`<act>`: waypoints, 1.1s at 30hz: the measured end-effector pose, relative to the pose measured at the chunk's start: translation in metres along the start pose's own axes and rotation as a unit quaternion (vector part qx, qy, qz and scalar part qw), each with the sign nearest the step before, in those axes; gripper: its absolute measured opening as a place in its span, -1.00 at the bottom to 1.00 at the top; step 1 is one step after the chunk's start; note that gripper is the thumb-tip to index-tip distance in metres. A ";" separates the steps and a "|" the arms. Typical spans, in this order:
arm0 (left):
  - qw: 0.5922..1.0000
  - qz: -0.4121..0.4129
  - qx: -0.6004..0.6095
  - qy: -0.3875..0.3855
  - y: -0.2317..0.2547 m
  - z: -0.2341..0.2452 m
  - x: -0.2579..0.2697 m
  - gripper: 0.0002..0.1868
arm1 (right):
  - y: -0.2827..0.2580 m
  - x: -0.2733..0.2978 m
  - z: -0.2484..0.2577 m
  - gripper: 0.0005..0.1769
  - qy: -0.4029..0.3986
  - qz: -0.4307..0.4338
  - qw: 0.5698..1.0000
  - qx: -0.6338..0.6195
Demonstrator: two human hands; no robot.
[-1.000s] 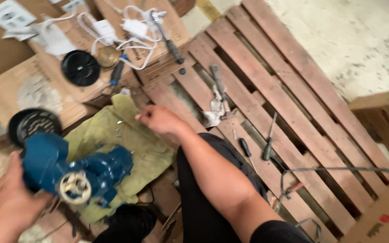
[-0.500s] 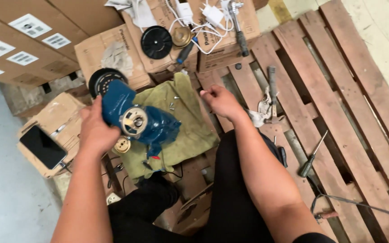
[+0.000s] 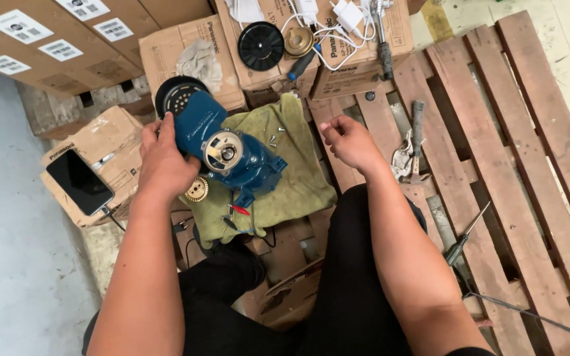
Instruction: Disassembling a water pump by removing screws and internal components using hand tools.
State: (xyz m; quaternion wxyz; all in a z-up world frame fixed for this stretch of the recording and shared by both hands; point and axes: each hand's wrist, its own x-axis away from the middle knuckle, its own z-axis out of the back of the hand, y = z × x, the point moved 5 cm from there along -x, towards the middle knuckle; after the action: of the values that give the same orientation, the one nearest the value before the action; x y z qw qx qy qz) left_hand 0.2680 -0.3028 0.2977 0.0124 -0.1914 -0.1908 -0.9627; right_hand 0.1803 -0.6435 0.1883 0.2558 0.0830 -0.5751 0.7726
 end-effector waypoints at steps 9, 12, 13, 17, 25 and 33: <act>1.000 -0.012 -0.017 0.003 -0.011 -0.005 -0.004 -0.06 | -0.013 0.011 -0.003 -0.75 -0.004 0.022 1.000 0.021; 1.000 -0.014 0.001 0.022 -0.003 0.003 0.004 -0.03 | -0.019 0.013 -0.007 -0.75 -0.009 0.046 0.998 0.037; 0.999 -0.016 0.014 0.034 0.000 0.006 0.008 0.00 | -0.020 0.014 -0.008 -0.76 -0.007 0.064 0.997 0.046; 0.999 0.007 0.015 0.027 -0.014 -0.002 -0.001 -0.01 | -0.031 0.014 -0.019 -0.81 -0.003 0.112 0.991 0.066; 0.990 -0.103 0.028 0.087 -0.024 -0.002 -0.015 -0.30 | -0.108 0.034 -0.047 -0.76 -0.034 0.240 0.966 -0.096; 0.989 -0.129 0.064 -0.012 0.046 0.033 0.036 -0.50 | -0.151 0.038 -0.054 -0.52 -0.107 0.137 0.966 0.189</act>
State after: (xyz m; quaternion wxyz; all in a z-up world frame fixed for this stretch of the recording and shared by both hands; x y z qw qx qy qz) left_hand 0.2509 -0.3312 0.3563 -0.1019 -0.1755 -0.2757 -0.9396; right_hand 0.2304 -0.5501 0.3145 0.0637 0.1323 -0.4489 0.8814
